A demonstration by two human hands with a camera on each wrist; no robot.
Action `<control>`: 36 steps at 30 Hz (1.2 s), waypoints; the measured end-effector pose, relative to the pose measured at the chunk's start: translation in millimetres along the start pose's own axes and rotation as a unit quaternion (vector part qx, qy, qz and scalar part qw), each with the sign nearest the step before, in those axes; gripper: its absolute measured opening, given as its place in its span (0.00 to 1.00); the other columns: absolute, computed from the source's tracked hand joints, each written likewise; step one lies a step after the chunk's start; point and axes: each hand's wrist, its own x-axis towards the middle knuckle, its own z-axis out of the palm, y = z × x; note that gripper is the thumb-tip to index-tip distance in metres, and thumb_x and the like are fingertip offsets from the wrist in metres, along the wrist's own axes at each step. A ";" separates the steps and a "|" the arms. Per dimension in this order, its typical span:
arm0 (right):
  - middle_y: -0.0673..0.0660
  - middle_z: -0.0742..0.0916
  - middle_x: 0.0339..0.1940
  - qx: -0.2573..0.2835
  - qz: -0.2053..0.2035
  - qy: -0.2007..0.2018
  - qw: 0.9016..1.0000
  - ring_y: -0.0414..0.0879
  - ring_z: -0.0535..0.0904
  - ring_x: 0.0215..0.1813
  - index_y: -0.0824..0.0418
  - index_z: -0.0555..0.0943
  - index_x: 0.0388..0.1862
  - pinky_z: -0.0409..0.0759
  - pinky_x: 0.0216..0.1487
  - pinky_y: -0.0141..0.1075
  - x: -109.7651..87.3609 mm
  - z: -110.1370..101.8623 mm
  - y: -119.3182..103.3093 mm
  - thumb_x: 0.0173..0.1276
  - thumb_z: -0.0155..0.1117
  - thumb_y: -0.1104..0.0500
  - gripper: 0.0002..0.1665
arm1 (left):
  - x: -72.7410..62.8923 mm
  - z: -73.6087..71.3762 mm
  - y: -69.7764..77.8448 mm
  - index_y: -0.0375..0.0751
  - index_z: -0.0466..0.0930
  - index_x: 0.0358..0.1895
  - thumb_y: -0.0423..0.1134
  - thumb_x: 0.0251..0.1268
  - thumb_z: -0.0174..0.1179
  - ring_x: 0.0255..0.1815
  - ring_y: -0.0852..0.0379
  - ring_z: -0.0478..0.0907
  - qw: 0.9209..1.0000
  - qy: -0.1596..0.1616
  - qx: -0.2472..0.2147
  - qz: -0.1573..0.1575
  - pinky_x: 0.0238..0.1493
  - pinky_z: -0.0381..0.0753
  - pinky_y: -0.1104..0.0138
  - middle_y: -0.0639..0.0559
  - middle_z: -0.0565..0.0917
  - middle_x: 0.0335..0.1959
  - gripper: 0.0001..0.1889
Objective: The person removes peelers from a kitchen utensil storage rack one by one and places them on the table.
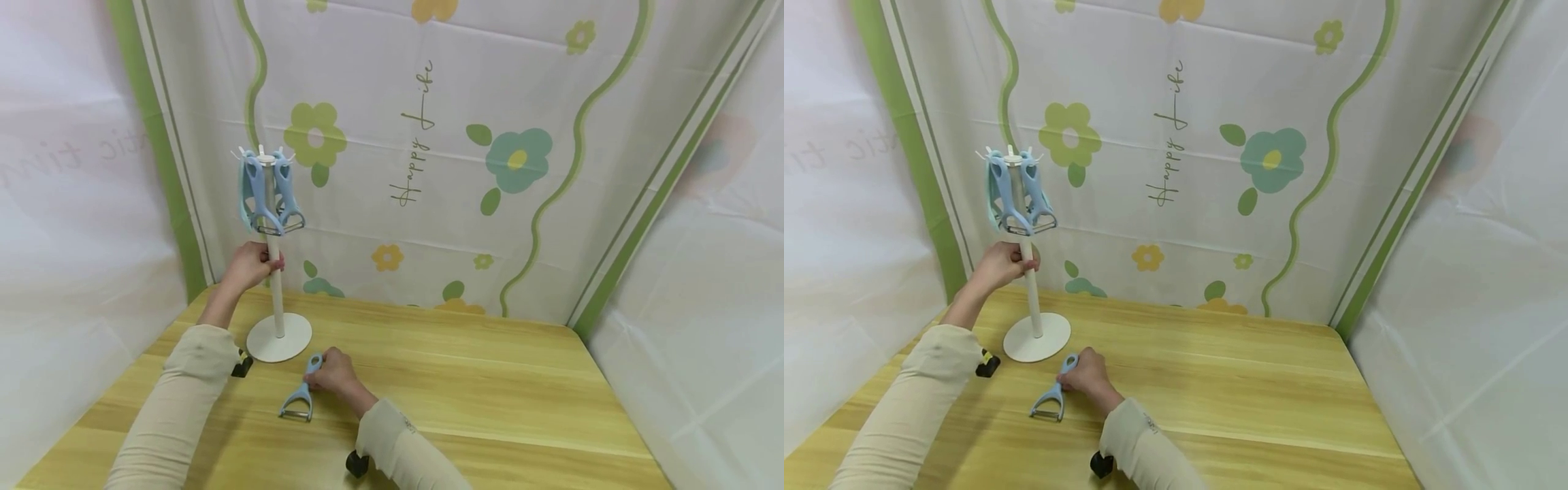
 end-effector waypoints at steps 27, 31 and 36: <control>0.58 0.85 0.25 -0.114 -0.080 -0.057 0.989 0.57 0.87 0.30 0.69 0.80 0.51 0.82 0.29 0.35 4.9 -35.6 -23.2 0.65 0.72 0.58 0.21 | -8.0 4.0 -1.3 0.28 0.78 0.42 0.26 0.71 0.54 0.52 0.32 0.82 0.999 -0.010 -0.043 0.018 0.53 0.81 0.44 0.33 0.87 0.41 0.05; 0.55 0.83 0.24 -0.102 -0.093 -0.062 0.989 0.60 0.87 0.35 0.67 0.81 0.49 0.85 0.35 0.43 5.5 -43.7 -32.7 0.66 0.70 0.57 0.18 | -6.7 3.4 -0.1 0.28 0.79 0.42 0.25 0.71 0.54 0.51 0.32 0.83 0.999 -0.009 -0.041 0.015 0.53 0.81 0.44 0.32 0.87 0.41 0.05; 0.54 0.83 0.26 -0.070 -0.110 -0.068 0.989 0.59 0.87 0.38 0.64 0.82 0.49 0.86 0.41 0.47 4.3 -51.2 -45.7 0.67 0.69 0.57 0.16 | -5.3 3.6 -0.4 0.28 0.79 0.42 0.26 0.71 0.54 0.50 0.33 0.83 0.999 -0.012 -0.032 0.014 0.53 0.81 0.44 0.32 0.87 0.40 0.05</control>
